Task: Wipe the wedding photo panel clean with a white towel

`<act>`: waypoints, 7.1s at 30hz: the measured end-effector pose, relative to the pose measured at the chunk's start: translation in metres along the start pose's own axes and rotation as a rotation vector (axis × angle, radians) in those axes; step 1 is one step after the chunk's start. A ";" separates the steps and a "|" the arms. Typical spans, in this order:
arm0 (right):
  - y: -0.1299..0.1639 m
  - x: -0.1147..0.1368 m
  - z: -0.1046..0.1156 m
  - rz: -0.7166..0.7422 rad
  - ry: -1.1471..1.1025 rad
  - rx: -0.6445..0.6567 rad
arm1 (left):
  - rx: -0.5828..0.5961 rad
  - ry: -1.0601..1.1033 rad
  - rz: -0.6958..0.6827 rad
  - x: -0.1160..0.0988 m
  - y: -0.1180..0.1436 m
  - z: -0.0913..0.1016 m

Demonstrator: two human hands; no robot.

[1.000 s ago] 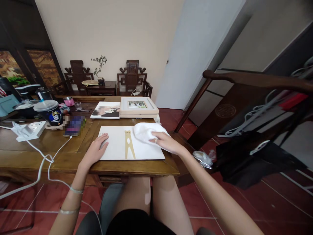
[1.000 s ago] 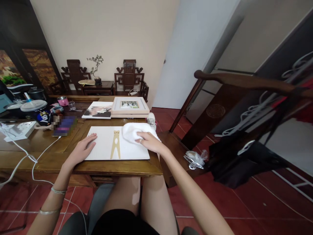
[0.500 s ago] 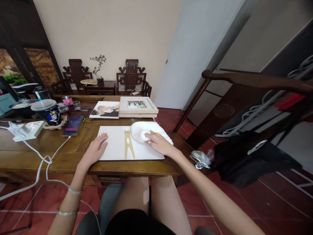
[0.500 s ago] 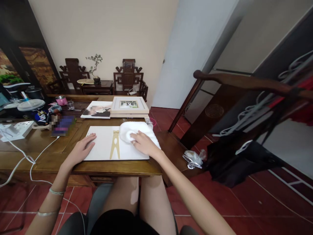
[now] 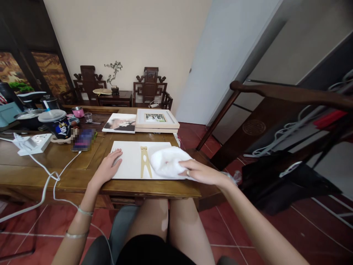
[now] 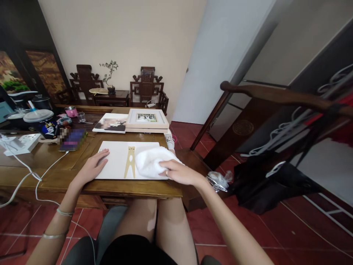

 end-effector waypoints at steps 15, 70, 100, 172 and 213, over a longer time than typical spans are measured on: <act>-0.080 -0.012 0.004 -0.042 0.210 -0.290 | 0.002 0.000 -0.004 -0.002 0.000 0.001; -0.062 -0.011 0.008 -0.049 0.247 -0.252 | -0.002 -0.014 -0.003 -0.002 0.000 0.001; -0.103 0.008 -0.005 -0.145 0.233 -0.420 | 0.008 -0.009 0.016 -0.004 0.001 0.001; -0.074 0.139 -0.080 0.488 0.487 -0.004 | -0.225 0.360 0.126 -0.001 -0.001 0.012; -0.066 -0.004 0.000 -0.156 0.301 -0.360 | -0.057 0.038 0.019 0.000 -0.001 0.001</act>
Point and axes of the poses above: each hand's wrist, its own y-axis away from the middle knuckle, its own z-axis out of the back of the hand, x = y × z, the point moved 4 cm from there along -y, towards the middle knuckle, and after that the axes turned 7 degrees about y, right-handed, at the moved point
